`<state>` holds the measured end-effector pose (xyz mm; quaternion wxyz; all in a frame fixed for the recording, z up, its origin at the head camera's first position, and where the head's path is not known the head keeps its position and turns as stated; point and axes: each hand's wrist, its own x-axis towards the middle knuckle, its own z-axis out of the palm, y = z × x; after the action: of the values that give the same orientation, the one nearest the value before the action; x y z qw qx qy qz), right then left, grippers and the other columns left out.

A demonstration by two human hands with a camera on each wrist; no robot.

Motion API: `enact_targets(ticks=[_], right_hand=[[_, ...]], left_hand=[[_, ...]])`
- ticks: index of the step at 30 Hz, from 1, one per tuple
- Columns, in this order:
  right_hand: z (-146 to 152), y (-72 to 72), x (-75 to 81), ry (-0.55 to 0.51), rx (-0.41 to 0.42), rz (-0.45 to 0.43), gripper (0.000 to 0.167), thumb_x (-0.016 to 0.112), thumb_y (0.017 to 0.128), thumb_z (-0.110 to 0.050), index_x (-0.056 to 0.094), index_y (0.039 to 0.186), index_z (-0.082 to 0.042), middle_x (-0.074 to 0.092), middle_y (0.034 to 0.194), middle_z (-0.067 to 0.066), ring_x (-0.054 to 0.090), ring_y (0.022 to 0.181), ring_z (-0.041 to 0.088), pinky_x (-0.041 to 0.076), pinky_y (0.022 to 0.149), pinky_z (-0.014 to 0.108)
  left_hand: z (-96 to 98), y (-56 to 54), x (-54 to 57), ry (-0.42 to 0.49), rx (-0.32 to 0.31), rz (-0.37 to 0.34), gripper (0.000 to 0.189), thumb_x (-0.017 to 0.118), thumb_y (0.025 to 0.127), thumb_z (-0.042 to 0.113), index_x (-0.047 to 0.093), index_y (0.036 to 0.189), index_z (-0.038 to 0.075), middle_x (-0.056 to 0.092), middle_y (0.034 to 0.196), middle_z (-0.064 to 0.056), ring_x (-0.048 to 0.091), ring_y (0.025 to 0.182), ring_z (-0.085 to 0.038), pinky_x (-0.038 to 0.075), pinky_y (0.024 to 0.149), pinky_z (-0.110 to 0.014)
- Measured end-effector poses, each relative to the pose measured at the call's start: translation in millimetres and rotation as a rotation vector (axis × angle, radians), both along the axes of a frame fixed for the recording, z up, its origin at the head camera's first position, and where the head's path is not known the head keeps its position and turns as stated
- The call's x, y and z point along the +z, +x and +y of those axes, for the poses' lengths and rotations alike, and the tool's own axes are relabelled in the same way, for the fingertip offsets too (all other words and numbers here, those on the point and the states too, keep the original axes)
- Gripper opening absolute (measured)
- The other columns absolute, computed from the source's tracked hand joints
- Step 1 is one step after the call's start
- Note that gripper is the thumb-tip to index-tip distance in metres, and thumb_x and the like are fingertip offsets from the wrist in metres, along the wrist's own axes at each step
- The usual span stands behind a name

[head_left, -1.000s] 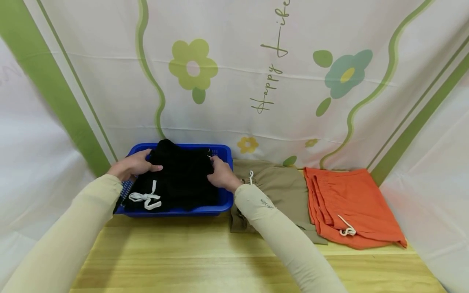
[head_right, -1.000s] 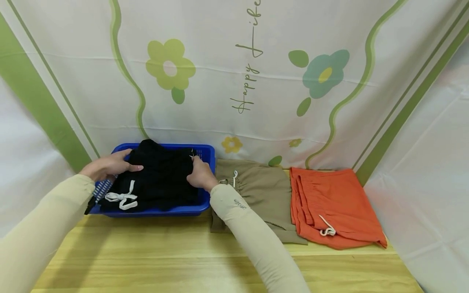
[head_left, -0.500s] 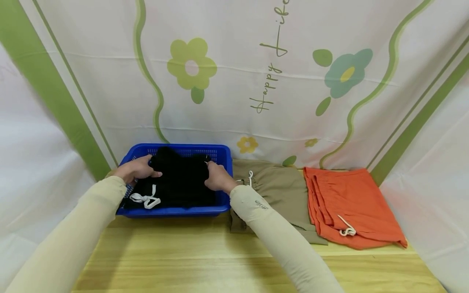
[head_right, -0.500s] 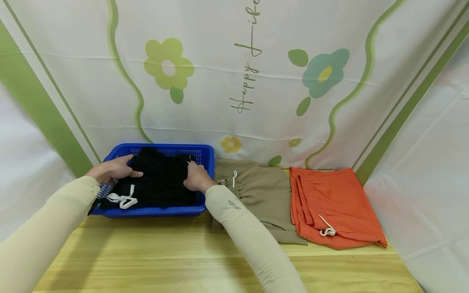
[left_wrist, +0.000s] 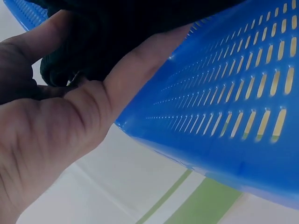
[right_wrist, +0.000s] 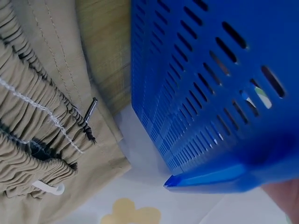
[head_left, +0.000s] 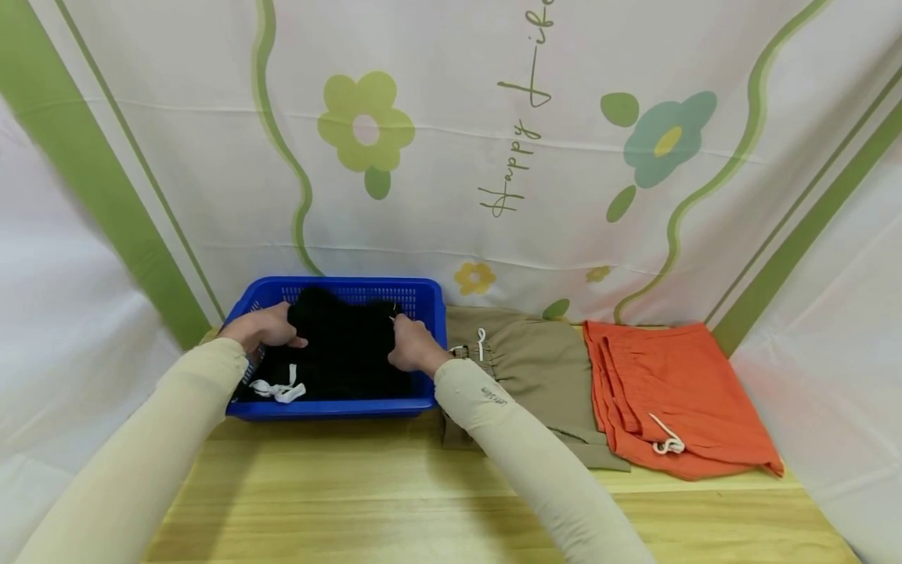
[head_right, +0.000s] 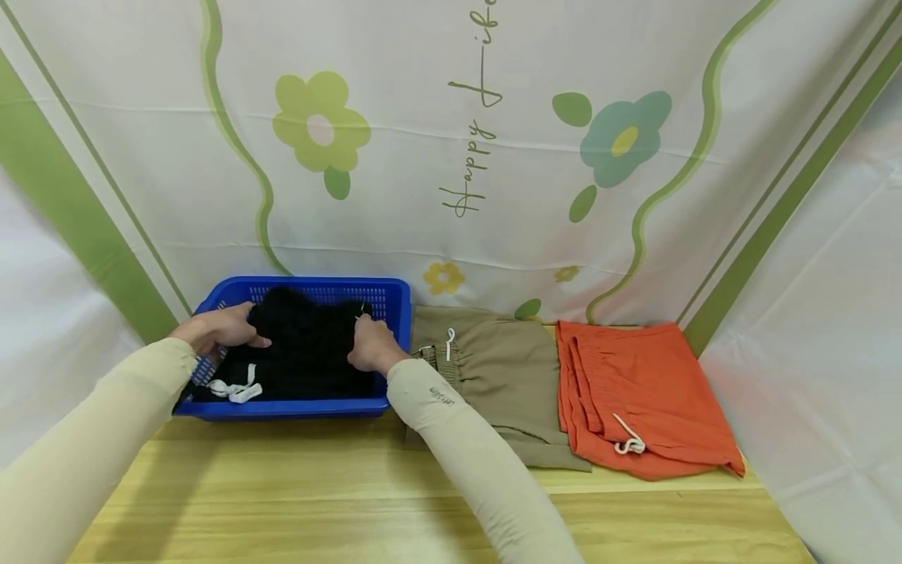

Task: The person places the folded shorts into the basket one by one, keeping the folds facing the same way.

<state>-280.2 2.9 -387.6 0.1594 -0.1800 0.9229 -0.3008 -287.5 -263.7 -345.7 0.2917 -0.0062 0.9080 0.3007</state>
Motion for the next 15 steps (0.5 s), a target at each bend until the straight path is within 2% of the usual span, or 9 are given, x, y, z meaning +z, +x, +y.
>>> enact_targets(ticks=[3, 4, 6, 8, 10, 13, 15], right_hand=[[-3.2, 1.1, -3.9, 0.031, 0.006, -0.002, 0.058, 0.061, 0.097, 0.000, 0.036, 0.150, 0.006, 0.060, 0.122, 0.023, 0.051, 0.066, 0.022, 0.038, 0.055, 0.031], [-4.2, 1.5, -5.3, 0.042, 0.006, -0.003, 0.059, 0.061, 0.098, -0.001, 0.036, 0.150, 0.006, 0.058, 0.129, 0.024, 0.056, 0.073, 0.024, 0.040, 0.057, 0.032], [-5.8, 2.0, -8.2, 0.063, 0.002, -0.002, 0.062, 0.062, 0.098, -0.004, 0.034, 0.152, 0.005, 0.051, 0.143, 0.023, 0.063, 0.099, 0.029, 0.042, 0.063, 0.033], [-6.9, 2.4, -10.3, 0.072, -0.005, -0.005, 0.066, 0.063, 0.098, -0.005, 0.030, 0.155, 0.005, 0.042, 0.153, 0.022, 0.055, 0.126, 0.034, 0.044, 0.070, 0.035], [-7.9, 2.1, -11.9, 0.073, -0.014, 0.000, 0.069, 0.063, 0.098, -0.005, 0.028, 0.156, 0.005, 0.036, 0.158, 0.021, 0.040, 0.141, 0.036, 0.044, 0.076, 0.037], [-9.0, 0.9, -13.7, 0.063, -0.025, 0.002, 0.072, 0.064, 0.098, -0.006, 0.024, 0.157, 0.005, 0.036, 0.158, 0.022, 0.036, 0.144, 0.038, 0.045, 0.077, 0.038], [-9.8, -0.1, -14.7, 0.065, -0.027, -0.003, 0.071, 0.064, 0.098, -0.006, 0.025, 0.157, 0.006, 0.039, 0.156, 0.023, 0.046, 0.137, 0.037, 0.045, 0.073, 0.037]], left_hand=[[-0.3, -0.2, -1.0, -0.018, -0.012, -0.016, 0.094, 0.058, 0.102, 0.012, -0.018, 0.151, -0.015, -0.020, 0.155, -0.040, -0.013, 0.144, -0.057, 0.015, 0.116, -0.066], [0.0, -0.2, -1.2, -0.022, -0.015, -0.020, 0.094, 0.058, 0.102, 0.012, -0.018, 0.151, -0.015, -0.020, 0.155, -0.040, -0.013, 0.144, -0.057, 0.015, 0.116, -0.066], [0.2, -0.6, -1.4, -0.024, -0.018, -0.026, 0.094, 0.058, 0.102, 0.011, -0.018, 0.150, -0.016, -0.020, 0.155, -0.040, -0.013, 0.143, -0.057, 0.014, 0.117, -0.066], [0.7, -1.1, -1.3, -0.023, -0.017, -0.030, 0.094, 0.058, 0.102, 0.011, -0.018, 0.150, -0.016, -0.020, 0.154, -0.041, -0.014, 0.143, -0.057, 0.014, 0.117, -0.065], [1.0, -1.5, -1.2, -0.018, -0.013, -0.035, 0.094, 0.058, 0.101, 0.009, -0.018, 0.150, -0.016, -0.020, 0.154, -0.041, -0.014, 0.143, -0.057, 0.015, 0.116, -0.065], [1.1, -2.9, -1.4, -0.025, -0.013, -0.031, 0.094, 0.058, 0.100, 0.007, -0.017, 0.150, -0.016, -0.019, 0.155, -0.041, -0.013, 0.144, -0.057, 0.016, 0.117, -0.065], [0.3, -4.5, -2.3, -0.047, -0.024, -0.017, 0.093, 0.059, 0.098, 0.006, -0.014, 0.150, -0.018, -0.016, 0.155, -0.042, -0.009, 0.144, -0.057, 0.020, 0.116, -0.064]])
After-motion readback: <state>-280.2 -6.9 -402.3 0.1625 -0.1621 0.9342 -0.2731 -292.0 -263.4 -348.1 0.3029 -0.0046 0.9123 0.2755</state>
